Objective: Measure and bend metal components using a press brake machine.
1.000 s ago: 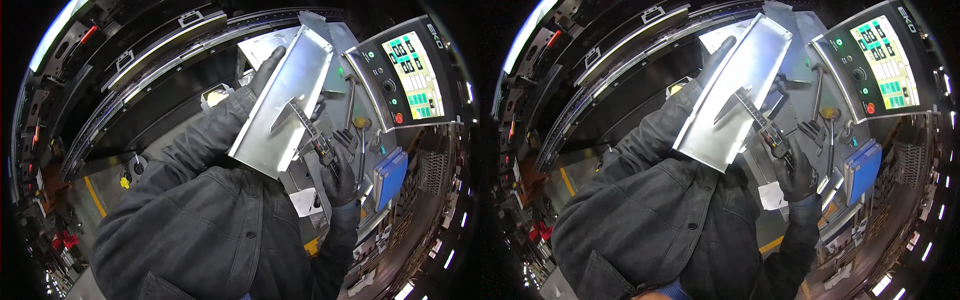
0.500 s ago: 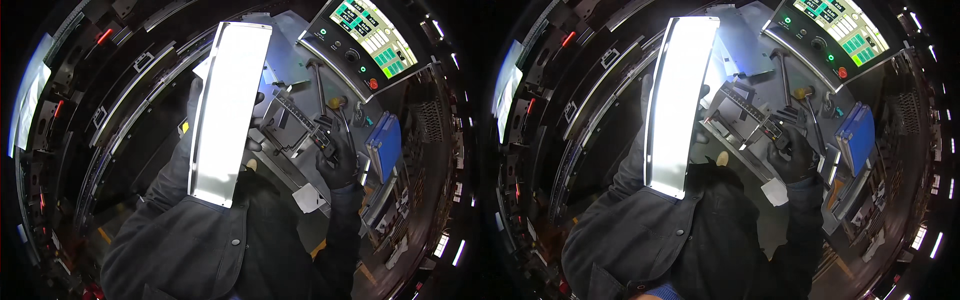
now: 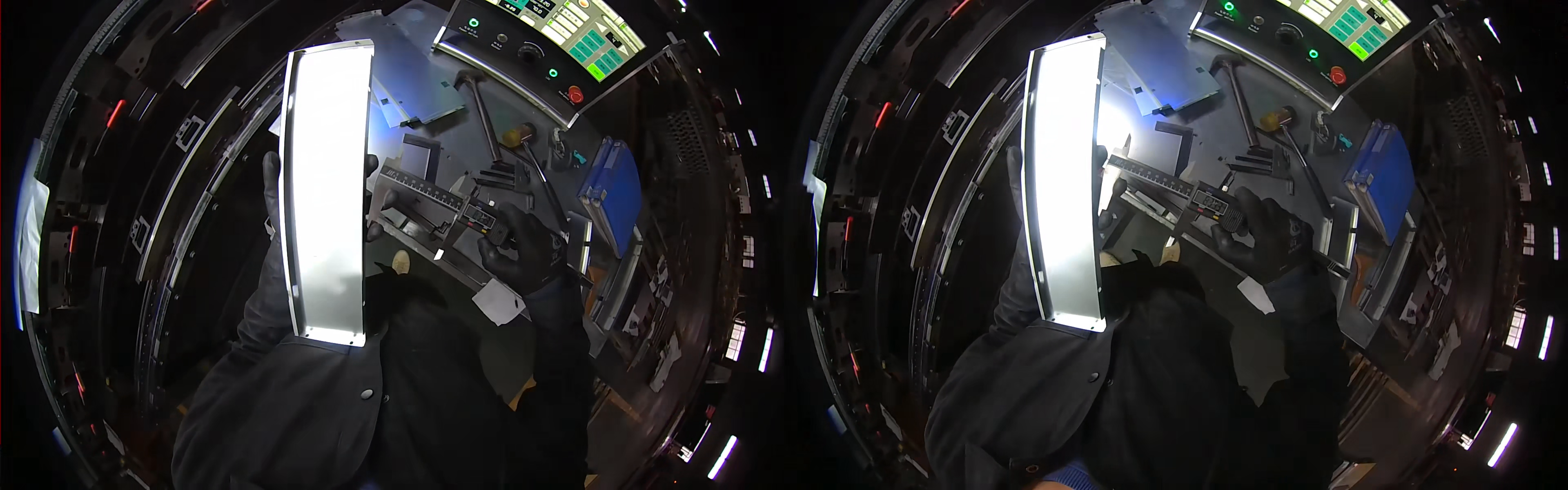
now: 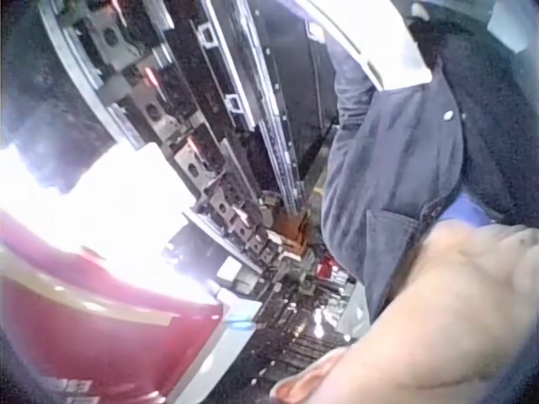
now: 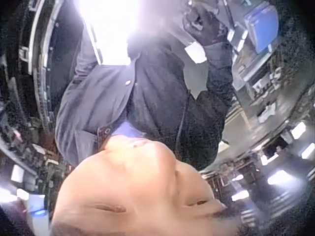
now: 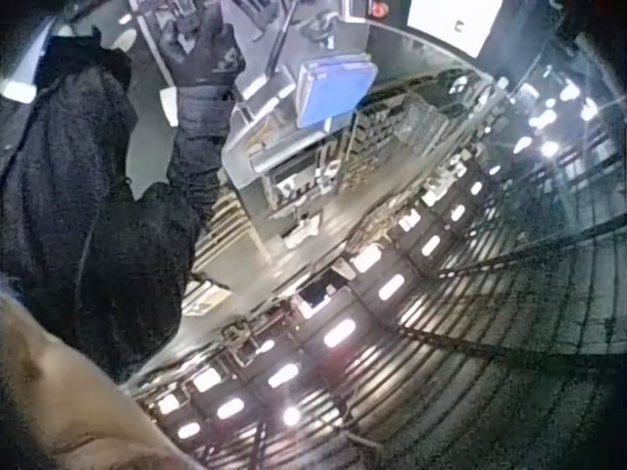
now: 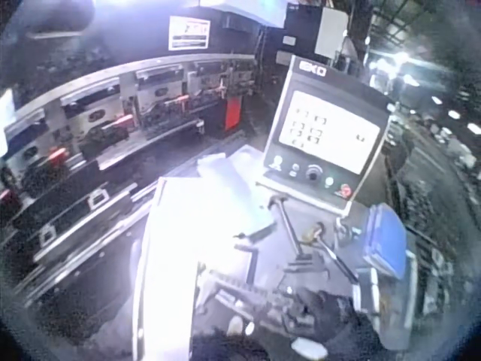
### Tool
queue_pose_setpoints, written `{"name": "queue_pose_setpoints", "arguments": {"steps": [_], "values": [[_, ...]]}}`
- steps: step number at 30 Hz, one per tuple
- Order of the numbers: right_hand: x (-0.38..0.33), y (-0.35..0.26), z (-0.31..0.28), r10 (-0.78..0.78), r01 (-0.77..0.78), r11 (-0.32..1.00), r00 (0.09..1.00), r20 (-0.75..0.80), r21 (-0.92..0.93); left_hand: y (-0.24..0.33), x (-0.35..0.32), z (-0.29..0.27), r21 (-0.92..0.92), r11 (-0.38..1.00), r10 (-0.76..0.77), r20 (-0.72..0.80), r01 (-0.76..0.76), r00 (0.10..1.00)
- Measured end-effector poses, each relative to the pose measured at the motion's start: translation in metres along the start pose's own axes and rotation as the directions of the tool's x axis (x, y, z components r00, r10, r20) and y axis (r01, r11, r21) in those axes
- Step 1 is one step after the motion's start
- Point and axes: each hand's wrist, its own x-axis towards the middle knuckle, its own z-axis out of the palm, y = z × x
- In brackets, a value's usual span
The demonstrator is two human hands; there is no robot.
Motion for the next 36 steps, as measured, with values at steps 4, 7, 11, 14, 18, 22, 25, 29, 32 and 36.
{"name": "queue_pose_setpoints", "arguments": {"steps": [4, 7, 11, 14, 18, 22, 25, 29, 32, 36], "values": [[-0.003, -0.011, -0.007, 0.191, -0.2, 0.962, 0.98, 0.061, 0.189, 0.005, 0.003, -0.012, 0.124, 0.992, 0.005, 0.055, -0.012, 0.998], [-0.021, 0.002, -0.001, 0.272, -0.313, 0.868, 0.949, 0.158, 0.386, 0.017, 0.008, -0.023, 0.453, 0.878, 0.299, -0.268, -0.155, 0.916], [-0.057, 0.043, 0.002, 0.39, -0.372, 0.764, 0.917, 0.082, 0.527, 0.031, 0.017, -0.035, 0.738, 0.669, 0.62, -0.488, -0.089, 0.615], [-0.048, 0.03, -0.014, 0.503, -0.452, 0.762, 0.864, 0.016, 0.464, 0.034, 0.022, -0.044, 0.652, 0.753, 0.53, -0.683, 0.092, 0.503], [-0.058, 0.032, -0.012, 0.523, -0.461, 0.818, 0.845, -0.112, 0.343, 0.048, 0.036, -0.048, 0.718, 0.612, 0.525, -0.683, 0.333, 0.508], [-0.068, 0.041, 0.0, 0.545, -0.448, 0.801, 0.819, -0.177, 0.397, 0.059, 0.048, -0.053, 0.713, 0.354, 0.519, -0.688, 0.605, 0.507], [-0.074, 0.041, 0.005, 0.566, -0.422, 0.763, 0.801, -0.192, 0.489, 0.066, 0.052, -0.055, 0.642, 0.133, 0.518, -0.694, 0.755, 0.5], [-0.065, 0.027, -0.005, 0.528, -0.445, 0.813, 0.835, -0.156, 0.376, 0.073, 0.052, -0.055, 0.476, -0.161, 0.53, -0.697, 0.865, 0.482], [-0.055, 0.014, -0.003, 0.464, -0.413, 0.868, 0.872, -0.155, 0.276, 0.056, 0.02, -0.025, 0.53, -0.49, 0.474, -0.504, 0.692, 0.722], [-0.04, 0.003, 0.001, 0.32, -0.306, 0.937, 0.945, -0.063, 0.171, -0.037, 0.015, -0.014, 0.365, 0.791, -0.379, -0.34, 0.492, 0.861]]}}
